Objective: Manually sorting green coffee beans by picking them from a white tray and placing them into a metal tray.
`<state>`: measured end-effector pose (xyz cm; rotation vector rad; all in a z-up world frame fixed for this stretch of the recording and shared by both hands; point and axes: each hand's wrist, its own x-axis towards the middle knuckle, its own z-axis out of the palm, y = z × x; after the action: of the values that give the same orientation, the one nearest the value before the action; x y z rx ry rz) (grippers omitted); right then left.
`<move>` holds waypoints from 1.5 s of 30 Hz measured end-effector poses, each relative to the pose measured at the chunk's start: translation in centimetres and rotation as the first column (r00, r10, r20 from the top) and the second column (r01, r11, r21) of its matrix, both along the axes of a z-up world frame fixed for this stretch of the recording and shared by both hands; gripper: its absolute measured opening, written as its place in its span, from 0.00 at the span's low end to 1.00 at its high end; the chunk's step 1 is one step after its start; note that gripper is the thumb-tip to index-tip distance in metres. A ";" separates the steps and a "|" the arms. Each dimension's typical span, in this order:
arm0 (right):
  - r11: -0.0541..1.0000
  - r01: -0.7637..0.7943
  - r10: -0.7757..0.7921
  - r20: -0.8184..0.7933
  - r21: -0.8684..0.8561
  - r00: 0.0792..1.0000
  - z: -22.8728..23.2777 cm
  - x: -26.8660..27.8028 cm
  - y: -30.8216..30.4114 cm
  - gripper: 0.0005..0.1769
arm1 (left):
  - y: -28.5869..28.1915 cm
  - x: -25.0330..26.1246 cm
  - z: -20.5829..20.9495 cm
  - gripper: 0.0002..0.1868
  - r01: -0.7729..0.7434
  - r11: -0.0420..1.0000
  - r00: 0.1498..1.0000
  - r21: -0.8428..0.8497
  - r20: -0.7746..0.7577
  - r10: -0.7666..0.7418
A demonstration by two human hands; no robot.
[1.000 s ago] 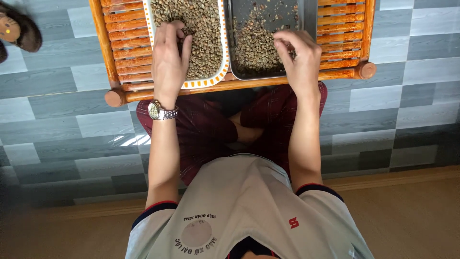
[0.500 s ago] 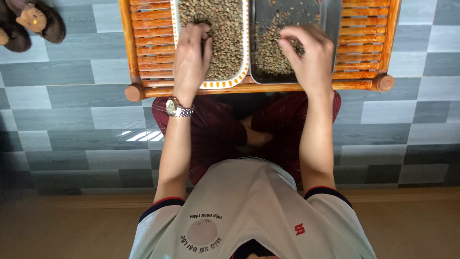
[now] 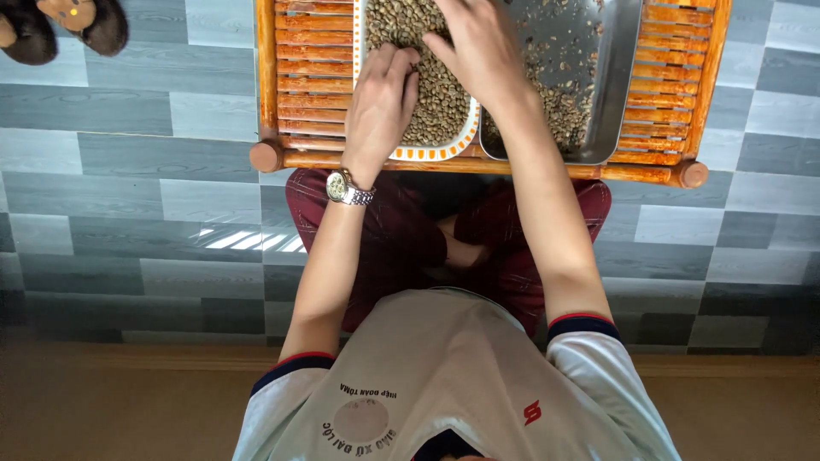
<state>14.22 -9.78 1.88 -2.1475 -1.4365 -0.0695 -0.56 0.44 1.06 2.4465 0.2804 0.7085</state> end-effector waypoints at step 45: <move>0.984 -0.083 0.109 -0.160 0.160 0.981 1.0 -5.3 -4.1 0.27 | 0.1 -0.3 0.4 0.09 -0.010 0.999 1.000 0.049 0.019 0.009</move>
<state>8.89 -13.84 2.85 -1.9102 -1.3885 0.0356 -0.86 0.53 1.46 2.4849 0.2704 0.7497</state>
